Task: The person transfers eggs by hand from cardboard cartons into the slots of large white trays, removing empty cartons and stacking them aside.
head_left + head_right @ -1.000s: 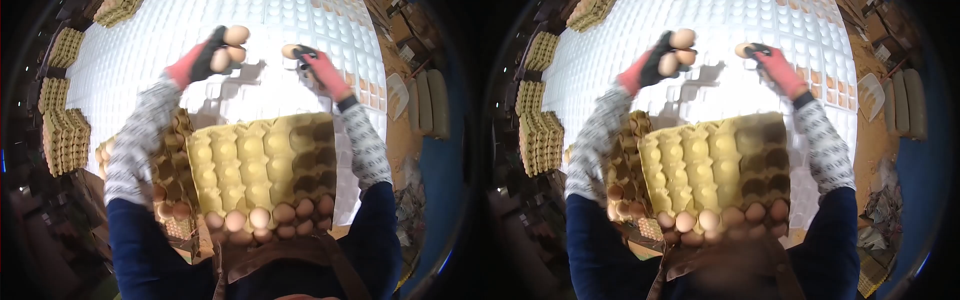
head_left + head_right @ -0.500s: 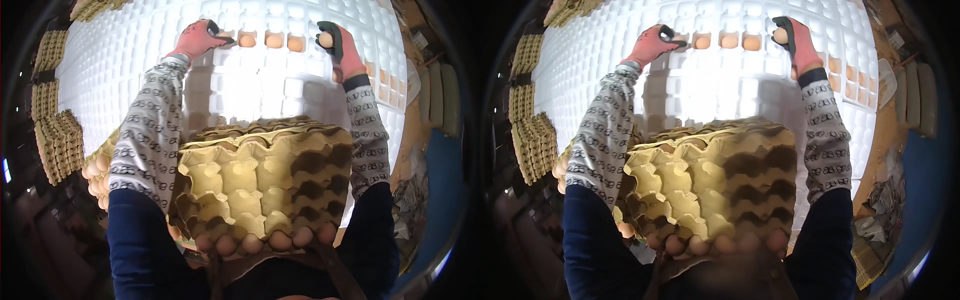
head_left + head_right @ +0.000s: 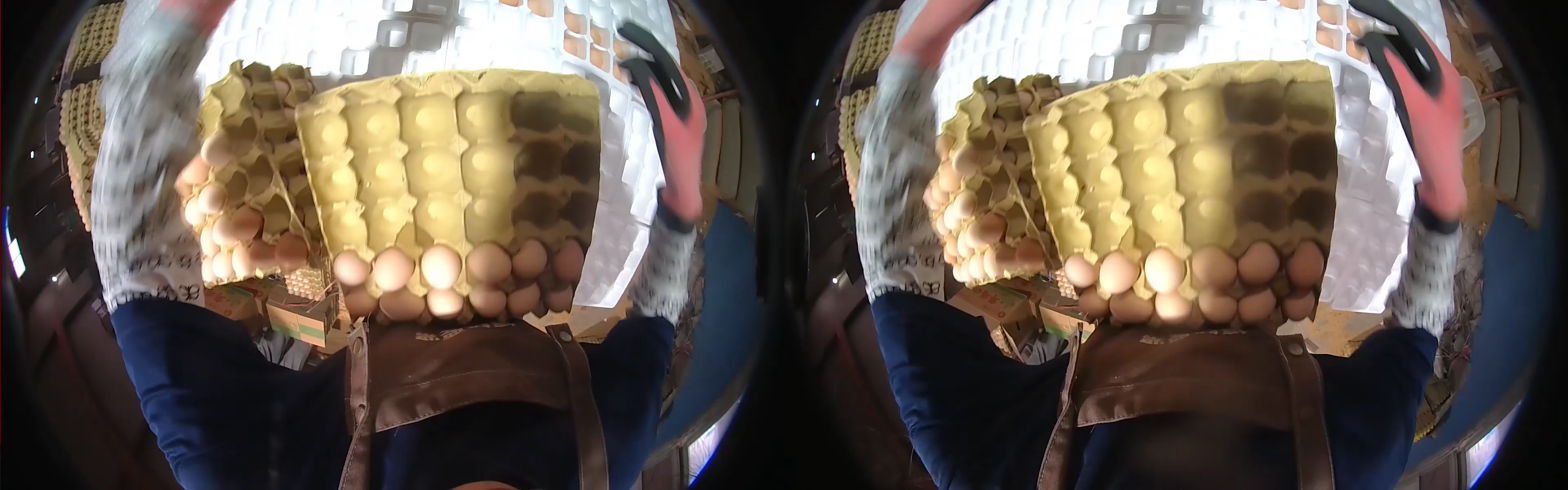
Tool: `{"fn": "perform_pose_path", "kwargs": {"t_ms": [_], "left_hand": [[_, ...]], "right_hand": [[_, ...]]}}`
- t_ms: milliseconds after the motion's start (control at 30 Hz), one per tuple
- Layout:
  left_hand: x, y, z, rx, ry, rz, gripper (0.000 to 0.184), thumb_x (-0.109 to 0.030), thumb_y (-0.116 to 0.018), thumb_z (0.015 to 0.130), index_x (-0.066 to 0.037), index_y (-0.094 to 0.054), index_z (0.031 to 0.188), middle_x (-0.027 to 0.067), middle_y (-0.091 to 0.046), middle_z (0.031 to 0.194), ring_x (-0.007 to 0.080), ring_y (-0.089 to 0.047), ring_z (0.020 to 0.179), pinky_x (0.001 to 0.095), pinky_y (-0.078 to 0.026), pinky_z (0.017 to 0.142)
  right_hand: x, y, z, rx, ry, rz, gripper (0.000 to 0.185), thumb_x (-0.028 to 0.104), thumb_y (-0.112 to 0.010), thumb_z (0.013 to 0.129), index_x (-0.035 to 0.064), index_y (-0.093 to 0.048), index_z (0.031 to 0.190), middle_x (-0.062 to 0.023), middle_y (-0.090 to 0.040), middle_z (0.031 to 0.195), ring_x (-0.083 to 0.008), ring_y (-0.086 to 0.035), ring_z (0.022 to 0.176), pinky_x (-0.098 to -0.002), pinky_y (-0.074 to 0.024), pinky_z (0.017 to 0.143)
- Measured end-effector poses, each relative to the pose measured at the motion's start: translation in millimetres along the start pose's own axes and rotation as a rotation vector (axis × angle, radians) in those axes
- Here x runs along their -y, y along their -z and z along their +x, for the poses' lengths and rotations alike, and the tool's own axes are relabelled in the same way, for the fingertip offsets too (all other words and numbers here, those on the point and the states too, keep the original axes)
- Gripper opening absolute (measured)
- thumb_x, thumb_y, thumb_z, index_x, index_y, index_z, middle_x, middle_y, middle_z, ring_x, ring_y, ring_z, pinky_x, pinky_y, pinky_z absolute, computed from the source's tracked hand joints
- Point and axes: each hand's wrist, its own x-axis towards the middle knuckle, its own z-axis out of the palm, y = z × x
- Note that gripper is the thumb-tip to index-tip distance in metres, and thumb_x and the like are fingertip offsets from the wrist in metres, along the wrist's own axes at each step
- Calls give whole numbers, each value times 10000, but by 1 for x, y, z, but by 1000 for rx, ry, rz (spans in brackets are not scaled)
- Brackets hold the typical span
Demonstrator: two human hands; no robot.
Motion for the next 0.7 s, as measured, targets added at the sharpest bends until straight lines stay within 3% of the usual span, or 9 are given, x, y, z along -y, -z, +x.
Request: {"fn": "perform_pose_path", "kwargs": {"t_ms": [133, 167, 267, 300, 467, 500, 567, 633, 700], "left_hand": [[9, -20, -143, 333, -715, 373, 566, -544, -579, 865, -77, -600, 1186, 95, -620, 1004, 228, -609, 847, 384, -487, 819], [5, -36, -178, 468, -513, 614, 701, -570, -674, 774, -28, -598, 1212, 83, -570, 1079, 240, -524, 1067, 402, -428, 969], [28, -75, -227, 405, -488, 695, 715, -461, -710, 736, -48, -536, 1293, 108, -561, 1049, 276, -532, 1030, 414, -402, 1006], [32, -77, -233, 413, -462, 706, 726, -394, -739, 720, -51, -512, 1318, 118, -561, 1055, 289, -534, 1035, 424, -388, 1031], [48, -90, -275, -87, -235, -217, 541, -183, -741, 741, 8, -578, 1221, 104, -561, 1079, 223, -568, 1050, 342, -483, 923], [54, -93, -275, -143, -127, -706, 427, -155, -704, 765, 7, -615, 1150, 83, -580, 1075, 189, -597, 980, 307, -492, 888], [67, -89, -270, -50, -59, -779, 405, -200, -721, 767, 16, -625, 1096, 76, -596, 1069, 173, -611, 937, 299, -493, 876], [43, -101, -268, -38, -76, -448, 400, -264, -733, 776, 8, -636, 1053, 74, -607, 1030, 168, -609, 940, 315, -497, 864], [25, -125, -258, 44, -175, 211, 500, -240, -785, 721, -47, -634, 1157, 142, -627, 1120, 271, -622, 1016, 351, -510, 868]], "right_hand": [[86, -18, -95, 492, 421, -24, 468, 102, -695, 803, 11, -587, 1249, -110, -669, 1094, -166, -662, 830, -278, -546, 712], [99, -35, -113, 608, 418, 83, 503, 187, -730, 801, 36, -586, 1259, -125, -660, 1114, -187, -669, 800, -292, -557, 665], [91, -96, -154, 537, 887, -406, 668, 356, -754, 743, 48, -551, 1299, -140, -579, 1155, -245, -581, 991, -341, -469, 880], [109, -103, -147, 866, 705, -572, 713, 351, -762, 706, 39, -545, 1309, -143, -565, 1181, -242, -556, 1007, -327, -428, 914], [117, -82, -139, 889, 687, -472, 653, 269, -742, 778, 84, -507, 1359, -79, -639, 1006, -208, -623, 860, -327, -510, 838], [120, -72, -143, 803, 161, -90, 522, 173, -711, 801, 10, -563, 1273, -123, -648, 1149, -226, -634, 1028, -331, -521, 846], [118, -49, -144, 639, -222, 543, 500, 202, -673, 797, -6, -582, 1243, -98, -661, 1129, -196, -627, 1065, -302, -520, 865], [119, -51, -155, 676, -272, 494, 438, 225, -594, 897, 27, -558, 1286, -129, -664, 1075, -203, -650, 994, -333, -533, 858], [141, -83, -168, 932, 313, -336, 472, 228, -580, 904, 11, -520, 1320, -147, -647, 1053, -206, -647, 973, -311, -523, 872]]}}
